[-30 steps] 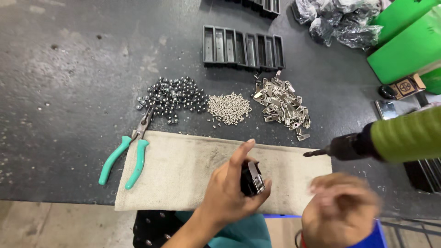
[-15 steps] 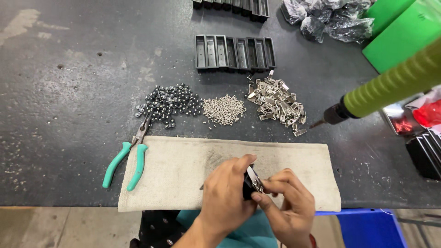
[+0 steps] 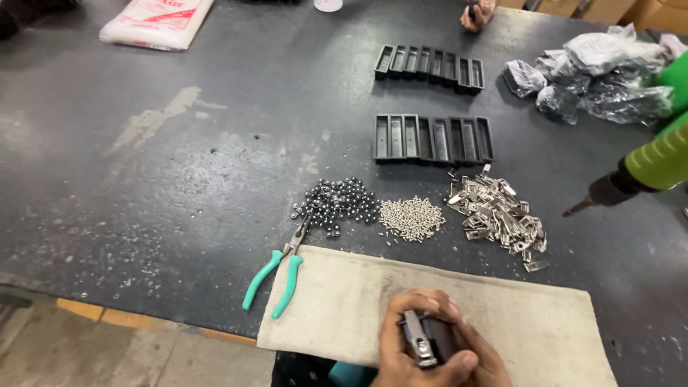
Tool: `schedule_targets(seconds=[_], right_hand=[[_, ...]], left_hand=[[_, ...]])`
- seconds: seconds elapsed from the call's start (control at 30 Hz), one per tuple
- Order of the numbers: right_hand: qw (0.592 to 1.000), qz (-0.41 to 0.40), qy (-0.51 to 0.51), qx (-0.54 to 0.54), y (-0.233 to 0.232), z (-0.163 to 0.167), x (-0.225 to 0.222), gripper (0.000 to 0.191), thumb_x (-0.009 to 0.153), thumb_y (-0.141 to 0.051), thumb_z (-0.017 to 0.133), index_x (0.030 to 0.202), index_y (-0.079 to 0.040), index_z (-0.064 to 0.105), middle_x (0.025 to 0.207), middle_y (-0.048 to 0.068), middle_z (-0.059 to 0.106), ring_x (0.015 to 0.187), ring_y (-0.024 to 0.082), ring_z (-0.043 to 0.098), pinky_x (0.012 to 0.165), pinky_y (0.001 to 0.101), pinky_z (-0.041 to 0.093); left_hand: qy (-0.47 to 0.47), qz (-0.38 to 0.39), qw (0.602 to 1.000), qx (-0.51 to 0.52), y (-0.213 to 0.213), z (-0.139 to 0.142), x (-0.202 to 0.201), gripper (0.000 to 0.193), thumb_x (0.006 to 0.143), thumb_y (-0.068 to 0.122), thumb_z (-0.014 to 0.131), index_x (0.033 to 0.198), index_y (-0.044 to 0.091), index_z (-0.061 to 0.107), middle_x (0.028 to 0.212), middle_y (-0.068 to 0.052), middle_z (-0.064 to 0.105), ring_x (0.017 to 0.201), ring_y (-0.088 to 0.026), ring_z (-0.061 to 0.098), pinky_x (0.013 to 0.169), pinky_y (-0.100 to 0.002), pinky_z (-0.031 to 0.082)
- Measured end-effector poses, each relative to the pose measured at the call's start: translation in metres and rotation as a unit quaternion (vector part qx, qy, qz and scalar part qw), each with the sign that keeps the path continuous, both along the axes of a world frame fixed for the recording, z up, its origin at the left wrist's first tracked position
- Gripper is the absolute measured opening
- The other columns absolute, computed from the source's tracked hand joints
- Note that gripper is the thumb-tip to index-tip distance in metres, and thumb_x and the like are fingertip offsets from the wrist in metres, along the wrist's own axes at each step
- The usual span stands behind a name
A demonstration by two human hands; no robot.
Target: The person assembles small metal components into black plastic housings using a green electric screwdriver. They repeatedly pick up metal pieces, insert them into the housing, and tighten them with the screwdriver, then place the completed units into a blue bin.
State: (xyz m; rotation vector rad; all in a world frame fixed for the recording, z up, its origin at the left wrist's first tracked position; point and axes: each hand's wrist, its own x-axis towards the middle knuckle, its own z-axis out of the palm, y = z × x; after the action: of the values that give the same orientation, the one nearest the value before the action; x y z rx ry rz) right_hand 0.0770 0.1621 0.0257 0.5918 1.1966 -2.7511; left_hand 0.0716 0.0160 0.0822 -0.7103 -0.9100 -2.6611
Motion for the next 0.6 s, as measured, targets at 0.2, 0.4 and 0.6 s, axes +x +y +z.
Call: schedule_targets(seconds=[0.2, 0.4, 0.6], right_hand=[[0.835, -0.105, 0.251, 0.479, 0.019, 0.034, -0.006, 0.031, 0.084, -0.006, 0.078, 0.112, -0.005, 0.064, 0.107, 0.008, 0.069, 0.096, 0.017, 0.068, 0.081, 0.0302, 0.058], [0.627, -0.034, 0.4, 0.667, -0.021, 0.091, -0.007, 0.039, 0.068, -0.009, 0.088, 0.101, -0.005, 0.068, 0.102, 0.01, 0.069, 0.081, 0.013, 0.067, 0.066, 0.0253, 0.056], [0.764, -0.235, 0.401, 0.447, -0.001, 0.164, -0.022, 0.032, 0.097, -0.011, 0.072, 0.124, -0.002, 0.059, 0.108, 0.011, 0.069, 0.089, 0.018, 0.068, 0.074, 0.0298, 0.059]], left_hand=[[-0.006, 0.227, 0.853, -0.469, -0.073, 0.005, -0.01, 0.084, 0.066, 0.023, 0.095, 0.136, 0.002, 0.053, 0.139, -0.021, 0.053, 0.132, -0.036, 0.053, 0.109, -0.048, 0.042], [0.142, 0.278, 0.788, -0.53, -0.036, -0.003, -0.033, 0.064, 0.076, 0.013, 0.083, 0.134, 0.007, 0.056, 0.13, -0.009, 0.068, 0.128, -0.03, 0.066, 0.12, -0.049, 0.046], [-0.007, 0.304, 0.857, -0.417, -0.015, -0.032, -0.072, 0.057, 0.074, 0.025, 0.096, 0.116, 0.007, 0.063, 0.094, -0.01, 0.07, 0.078, -0.025, 0.07, 0.07, -0.037, 0.058]])
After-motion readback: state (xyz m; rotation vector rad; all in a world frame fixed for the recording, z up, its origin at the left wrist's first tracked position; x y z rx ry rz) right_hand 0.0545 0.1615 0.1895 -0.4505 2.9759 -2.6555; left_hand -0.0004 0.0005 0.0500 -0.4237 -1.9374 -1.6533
